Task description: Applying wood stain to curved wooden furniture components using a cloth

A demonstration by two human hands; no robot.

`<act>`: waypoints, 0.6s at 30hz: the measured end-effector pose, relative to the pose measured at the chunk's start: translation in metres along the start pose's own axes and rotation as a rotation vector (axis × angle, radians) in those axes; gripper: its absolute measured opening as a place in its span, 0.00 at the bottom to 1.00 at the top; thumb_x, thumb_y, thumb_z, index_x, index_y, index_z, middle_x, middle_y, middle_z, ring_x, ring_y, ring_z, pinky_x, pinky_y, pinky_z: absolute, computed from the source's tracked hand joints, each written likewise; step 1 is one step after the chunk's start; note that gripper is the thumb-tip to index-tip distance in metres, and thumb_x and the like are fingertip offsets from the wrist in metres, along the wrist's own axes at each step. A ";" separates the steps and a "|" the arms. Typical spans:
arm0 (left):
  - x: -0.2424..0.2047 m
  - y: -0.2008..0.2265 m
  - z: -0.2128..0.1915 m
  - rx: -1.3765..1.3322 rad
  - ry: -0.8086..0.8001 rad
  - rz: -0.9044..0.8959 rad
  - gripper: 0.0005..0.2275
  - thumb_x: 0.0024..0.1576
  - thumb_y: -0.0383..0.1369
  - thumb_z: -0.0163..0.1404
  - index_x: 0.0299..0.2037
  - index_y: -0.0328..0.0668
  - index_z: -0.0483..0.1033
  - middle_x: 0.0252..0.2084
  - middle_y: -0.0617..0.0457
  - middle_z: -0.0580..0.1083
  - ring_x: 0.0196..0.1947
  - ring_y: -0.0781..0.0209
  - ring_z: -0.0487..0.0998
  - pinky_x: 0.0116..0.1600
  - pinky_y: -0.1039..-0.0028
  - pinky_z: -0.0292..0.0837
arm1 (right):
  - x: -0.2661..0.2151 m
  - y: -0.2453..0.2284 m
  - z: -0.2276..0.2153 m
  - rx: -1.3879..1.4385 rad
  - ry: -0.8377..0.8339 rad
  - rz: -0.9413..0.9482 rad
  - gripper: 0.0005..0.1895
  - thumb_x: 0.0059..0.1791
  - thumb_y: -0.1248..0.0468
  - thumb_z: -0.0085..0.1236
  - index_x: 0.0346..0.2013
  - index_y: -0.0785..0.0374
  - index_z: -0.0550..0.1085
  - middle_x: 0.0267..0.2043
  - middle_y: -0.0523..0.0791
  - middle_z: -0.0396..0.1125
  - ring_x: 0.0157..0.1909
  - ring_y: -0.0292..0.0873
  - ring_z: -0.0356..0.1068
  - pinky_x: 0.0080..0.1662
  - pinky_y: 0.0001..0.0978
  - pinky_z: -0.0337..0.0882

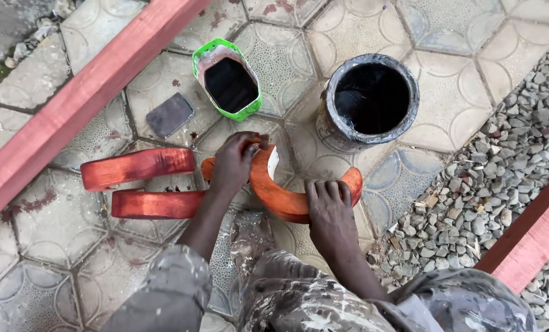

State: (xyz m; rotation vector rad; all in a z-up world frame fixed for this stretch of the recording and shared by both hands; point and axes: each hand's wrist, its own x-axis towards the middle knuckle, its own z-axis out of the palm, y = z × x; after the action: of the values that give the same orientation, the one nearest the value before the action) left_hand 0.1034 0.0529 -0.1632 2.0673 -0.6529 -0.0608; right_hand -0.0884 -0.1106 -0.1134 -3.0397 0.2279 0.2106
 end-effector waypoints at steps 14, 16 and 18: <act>-0.112 0.086 0.017 0.076 -0.220 0.200 0.13 0.48 0.19 0.50 0.43 0.35 0.77 0.44 0.46 0.78 0.36 0.55 0.79 0.43 0.65 0.77 | 0.007 0.012 -0.005 0.161 0.139 0.054 0.45 0.32 0.59 0.72 0.60 0.67 0.63 0.43 0.49 0.70 0.53 0.52 0.66 0.61 0.50 0.57; -0.127 0.043 0.055 0.074 -0.184 0.306 0.12 0.53 0.23 0.49 0.46 0.33 0.78 0.44 0.42 0.78 0.42 0.48 0.79 0.48 0.63 0.77 | 0.002 0.020 0.009 0.168 0.071 0.072 0.48 0.31 0.59 0.71 0.62 0.63 0.60 0.45 0.48 0.69 0.55 0.51 0.64 0.64 0.49 0.57; -0.121 0.024 0.065 0.070 -0.143 0.411 0.13 0.57 0.27 0.49 0.49 0.31 0.79 0.45 0.38 0.77 0.48 0.42 0.80 0.53 0.61 0.77 | 0.001 0.023 0.020 0.171 0.004 0.085 0.51 0.30 0.58 0.71 0.64 0.59 0.57 0.47 0.48 0.68 0.58 0.51 0.63 0.66 0.48 0.57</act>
State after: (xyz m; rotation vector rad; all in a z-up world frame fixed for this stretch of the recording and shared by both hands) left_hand -0.0292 0.0494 -0.2058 1.9677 -1.1703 0.0520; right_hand -0.0937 -0.1314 -0.1353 -2.8636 0.3568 0.1806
